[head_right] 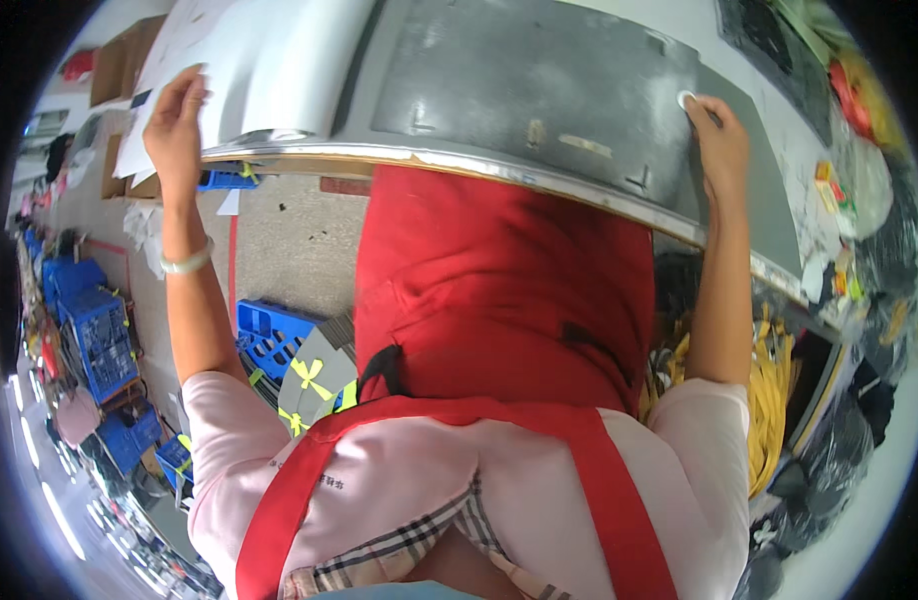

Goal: Marking grey rectangular panels with white chalk and stacking them.

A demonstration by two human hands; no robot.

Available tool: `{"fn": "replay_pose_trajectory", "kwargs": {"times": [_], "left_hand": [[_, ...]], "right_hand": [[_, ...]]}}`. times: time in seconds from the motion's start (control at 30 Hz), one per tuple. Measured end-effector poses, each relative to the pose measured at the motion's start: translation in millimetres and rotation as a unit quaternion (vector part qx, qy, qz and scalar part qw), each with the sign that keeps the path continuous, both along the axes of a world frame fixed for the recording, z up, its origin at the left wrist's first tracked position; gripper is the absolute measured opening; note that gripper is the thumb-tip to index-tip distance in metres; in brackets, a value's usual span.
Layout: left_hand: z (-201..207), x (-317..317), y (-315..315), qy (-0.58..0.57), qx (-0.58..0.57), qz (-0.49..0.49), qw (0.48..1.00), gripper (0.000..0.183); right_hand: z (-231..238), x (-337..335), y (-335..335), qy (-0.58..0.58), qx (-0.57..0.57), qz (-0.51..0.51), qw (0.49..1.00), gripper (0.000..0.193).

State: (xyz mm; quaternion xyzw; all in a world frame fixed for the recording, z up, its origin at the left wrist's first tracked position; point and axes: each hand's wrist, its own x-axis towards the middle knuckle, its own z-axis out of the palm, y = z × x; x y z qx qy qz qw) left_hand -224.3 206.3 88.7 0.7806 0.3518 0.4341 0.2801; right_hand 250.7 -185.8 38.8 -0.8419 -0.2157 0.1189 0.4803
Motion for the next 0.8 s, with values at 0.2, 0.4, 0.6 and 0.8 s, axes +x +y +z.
{"fn": "replay_pose_trajectory", "kwargs": {"times": [0.2, 0.4, 0.6, 0.8], "left_hand": [[-8.1, 84.8, -151.5, 0.139, 0.083, -0.291, 0.943, 0.017], [-36.9, 94.4, -149.6, 0.257, 0.094, -0.256, 0.927, 0.028], [-36.5, 97.4, -152.0, 0.262, 0.099, -0.256, 0.925, 0.022], [-41.3, 94.6, -151.4, 0.258, 0.099, -0.249, 0.928, 0.019]], "right_hand": [[-13.4, 13.1, 10.5, 0.048, -0.005, 0.082, 0.995, 0.023], [-10.3, 13.1, 8.1, 0.037, -0.017, 0.123, 0.992, 0.028], [-22.8, 24.0, 5.3, -0.007, -0.034, 0.123, 0.992, 0.031], [-25.5, 23.4, 7.9, -0.021, -0.040, 0.136, 0.990, 0.031]]}}
